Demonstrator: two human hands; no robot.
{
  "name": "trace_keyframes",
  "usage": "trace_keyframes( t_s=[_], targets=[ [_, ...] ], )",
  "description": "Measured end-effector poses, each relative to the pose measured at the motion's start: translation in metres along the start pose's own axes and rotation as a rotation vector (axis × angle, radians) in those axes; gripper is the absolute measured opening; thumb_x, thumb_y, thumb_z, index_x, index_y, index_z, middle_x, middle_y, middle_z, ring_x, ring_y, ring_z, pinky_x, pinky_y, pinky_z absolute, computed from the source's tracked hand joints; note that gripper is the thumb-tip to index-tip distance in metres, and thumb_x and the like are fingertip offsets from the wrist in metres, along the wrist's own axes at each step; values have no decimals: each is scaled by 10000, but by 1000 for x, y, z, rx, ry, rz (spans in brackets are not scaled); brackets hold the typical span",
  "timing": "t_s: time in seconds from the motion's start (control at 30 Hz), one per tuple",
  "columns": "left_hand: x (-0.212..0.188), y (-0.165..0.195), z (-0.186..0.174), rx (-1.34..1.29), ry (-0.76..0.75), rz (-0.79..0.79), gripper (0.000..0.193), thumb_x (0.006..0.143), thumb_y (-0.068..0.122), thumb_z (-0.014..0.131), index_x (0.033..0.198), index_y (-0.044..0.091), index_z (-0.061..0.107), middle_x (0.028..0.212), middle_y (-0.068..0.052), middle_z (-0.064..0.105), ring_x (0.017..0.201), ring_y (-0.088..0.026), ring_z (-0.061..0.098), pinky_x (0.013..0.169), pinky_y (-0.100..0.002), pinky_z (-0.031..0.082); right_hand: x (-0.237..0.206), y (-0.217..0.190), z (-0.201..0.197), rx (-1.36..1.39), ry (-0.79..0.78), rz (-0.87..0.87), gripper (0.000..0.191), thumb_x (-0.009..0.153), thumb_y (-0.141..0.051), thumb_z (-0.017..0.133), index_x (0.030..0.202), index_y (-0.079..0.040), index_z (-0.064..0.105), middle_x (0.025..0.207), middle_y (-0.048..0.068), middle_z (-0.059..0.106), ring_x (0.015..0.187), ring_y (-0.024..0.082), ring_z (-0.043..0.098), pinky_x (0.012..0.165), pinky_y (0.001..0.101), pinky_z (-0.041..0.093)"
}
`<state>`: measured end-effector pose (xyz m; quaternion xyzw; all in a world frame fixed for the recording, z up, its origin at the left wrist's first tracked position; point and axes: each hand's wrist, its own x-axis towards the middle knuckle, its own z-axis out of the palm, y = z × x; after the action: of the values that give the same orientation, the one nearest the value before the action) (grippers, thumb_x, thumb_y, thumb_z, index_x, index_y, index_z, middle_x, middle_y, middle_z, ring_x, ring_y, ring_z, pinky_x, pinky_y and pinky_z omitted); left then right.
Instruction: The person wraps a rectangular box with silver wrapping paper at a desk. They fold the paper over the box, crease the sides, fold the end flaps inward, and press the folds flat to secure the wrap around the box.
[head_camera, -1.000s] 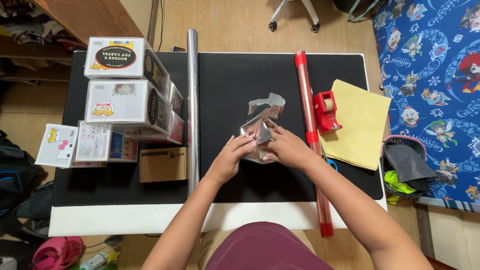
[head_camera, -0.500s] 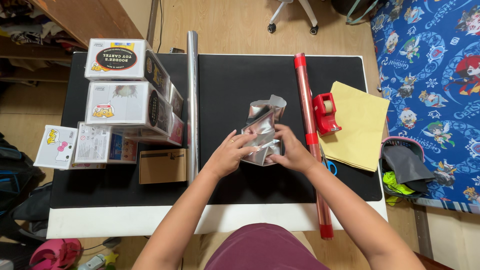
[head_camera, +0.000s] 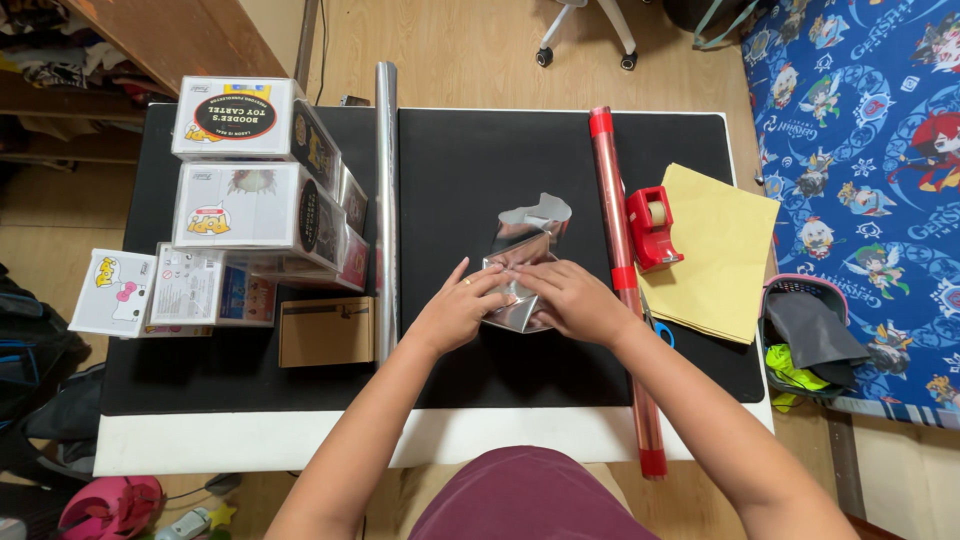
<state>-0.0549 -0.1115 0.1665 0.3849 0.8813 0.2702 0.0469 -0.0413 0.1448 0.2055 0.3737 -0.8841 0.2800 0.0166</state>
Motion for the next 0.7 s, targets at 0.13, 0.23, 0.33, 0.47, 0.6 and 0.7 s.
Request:
trace_keyframes(
  t_s=[0.13, 0.23, 0.33, 0.47, 0.6, 0.7],
  targets=[
    [-2, 1, -1, -1, -5, -11, 440, 820, -32, 606, 1172, 205, 724, 1483, -74, 544, 1416, -260, 463, 1234, -565, 228, 5, -4, -1, 48, -33, 62, 683, 714, -109, 826, 1345, -32, 575, 1295, 165, 643, 1238, 369, 571, 1101, 488, 406],
    [-2, 2, -1, -17, 6, -3, 424, 817, -34, 603, 1159, 189, 717, 1506, -122, 514, 1438, -296, 436, 1234, -563, 230, 3, -3, 1, 86, -27, 84, 626, 702, -93, 823, 1283, -32, 598, 1280, 162, 645, 1254, 378, 562, 1105, 484, 403],
    [-1, 2, -2, -57, 1, -39, 351, 853, -9, 606, 1132, 176, 713, 1518, -118, 511, 1461, -301, 419, 1240, -572, 213, 1, 1, 2, 129, -46, 129, 552, 717, -79, 811, 1236, -45, 627, 1277, 144, 650, 1255, 364, 571, 1127, 483, 399],
    [0, 4, -6, -231, 6, -89, 302, 936, 59, 620, 1178, 203, 728, 1519, -98, 529, 1478, -303, 396, 1222, -605, 174, -5, 3, 4, 234, -99, 249, 422, 762, -45, 773, 1168, -61, 662, 1377, 128, 616, 1295, 359, 558, 1125, 456, 417],
    [-9, 8, -7, -318, 99, -10, 406, 881, 232, 757, 1255, 137, 632, 1463, -109, 538, 1472, -327, 367, 1203, -652, 146, -11, 6, 8, 282, -59, 226, 368, 807, 31, 692, 1164, -54, 682, 1442, 149, 589, 1355, 373, 531, 1162, 459, 386],
    [-14, 14, 3, -299, 112, 12, 514, 774, 252, 830, 1244, 154, 645, 1436, -72, 561, 1454, -314, 389, 1199, -653, 160, -15, 10, 14, 312, -37, 246, 347, 814, 32, 690, 1146, -67, 704, 1456, 152, 581, 1330, 363, 557, 1184, 456, 367]
  ],
)
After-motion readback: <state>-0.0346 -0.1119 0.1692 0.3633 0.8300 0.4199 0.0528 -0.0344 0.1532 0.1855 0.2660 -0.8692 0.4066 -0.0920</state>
